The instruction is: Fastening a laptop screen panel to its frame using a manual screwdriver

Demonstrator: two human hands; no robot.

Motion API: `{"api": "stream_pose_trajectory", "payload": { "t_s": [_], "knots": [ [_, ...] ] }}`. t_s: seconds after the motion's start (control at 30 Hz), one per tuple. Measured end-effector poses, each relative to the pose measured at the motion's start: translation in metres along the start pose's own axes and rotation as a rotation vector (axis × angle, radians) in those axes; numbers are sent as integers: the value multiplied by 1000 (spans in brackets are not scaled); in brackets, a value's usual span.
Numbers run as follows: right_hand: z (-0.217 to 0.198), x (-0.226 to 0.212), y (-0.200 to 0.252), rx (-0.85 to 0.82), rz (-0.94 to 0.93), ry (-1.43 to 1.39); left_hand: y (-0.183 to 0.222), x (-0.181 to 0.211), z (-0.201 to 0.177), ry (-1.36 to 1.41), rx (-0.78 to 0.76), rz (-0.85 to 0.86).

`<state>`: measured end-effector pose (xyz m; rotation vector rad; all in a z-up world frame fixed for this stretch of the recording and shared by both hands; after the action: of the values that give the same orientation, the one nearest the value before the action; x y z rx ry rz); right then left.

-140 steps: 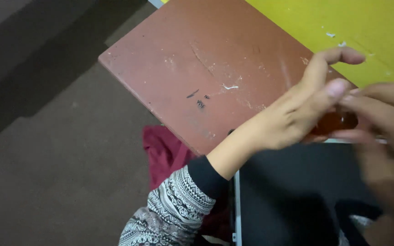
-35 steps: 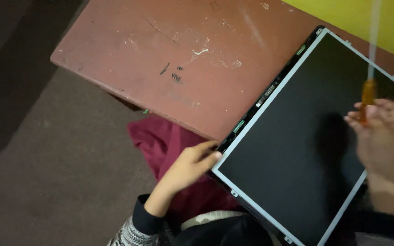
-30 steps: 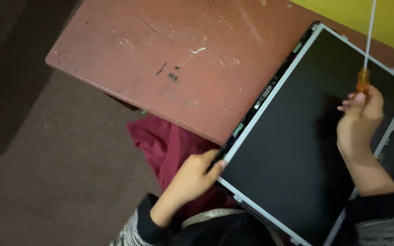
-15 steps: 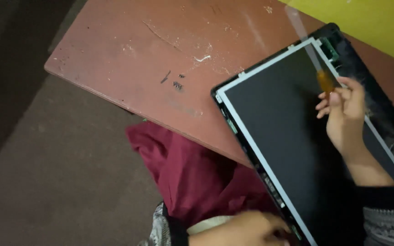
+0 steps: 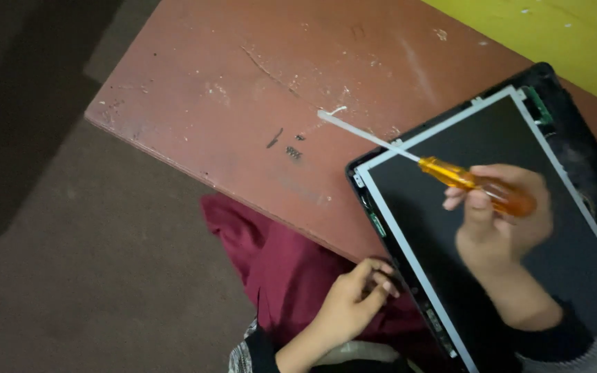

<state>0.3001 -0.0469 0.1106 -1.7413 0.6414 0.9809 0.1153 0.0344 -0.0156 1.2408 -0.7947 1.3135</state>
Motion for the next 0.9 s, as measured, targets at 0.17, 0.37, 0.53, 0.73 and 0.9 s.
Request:
{"api": "stream_pose_trajectory", "payload": {
  "t_s": [0.17, 0.37, 0.53, 0.73, 0.9],
  "knots": [
    [28, 17, 2, -37, -81, 207, 3, 6, -12, -42, -59, 1],
    [29, 26, 3, -108, -128, 205, -7, 1, -16, -30, -50, -58],
    [30, 22, 4, -66, -76, 199, -9, 4, -18, 13, -68, -91],
    [29, 24, 5, -95, -42, 152, -10, 10, -19, -11, -90, -68],
    [28, 27, 8, -90, -43, 129, -9, 7, -18, 1, -81, -90]
  ]
}}
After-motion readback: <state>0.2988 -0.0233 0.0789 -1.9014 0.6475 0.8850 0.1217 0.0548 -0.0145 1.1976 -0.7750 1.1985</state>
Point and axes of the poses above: each hand's wrist, its own y-axis away from the middle knuckle, its own z-axis out of the palm, x = y × z, the point moved 7 cm from there along -y, towards the middle knuckle
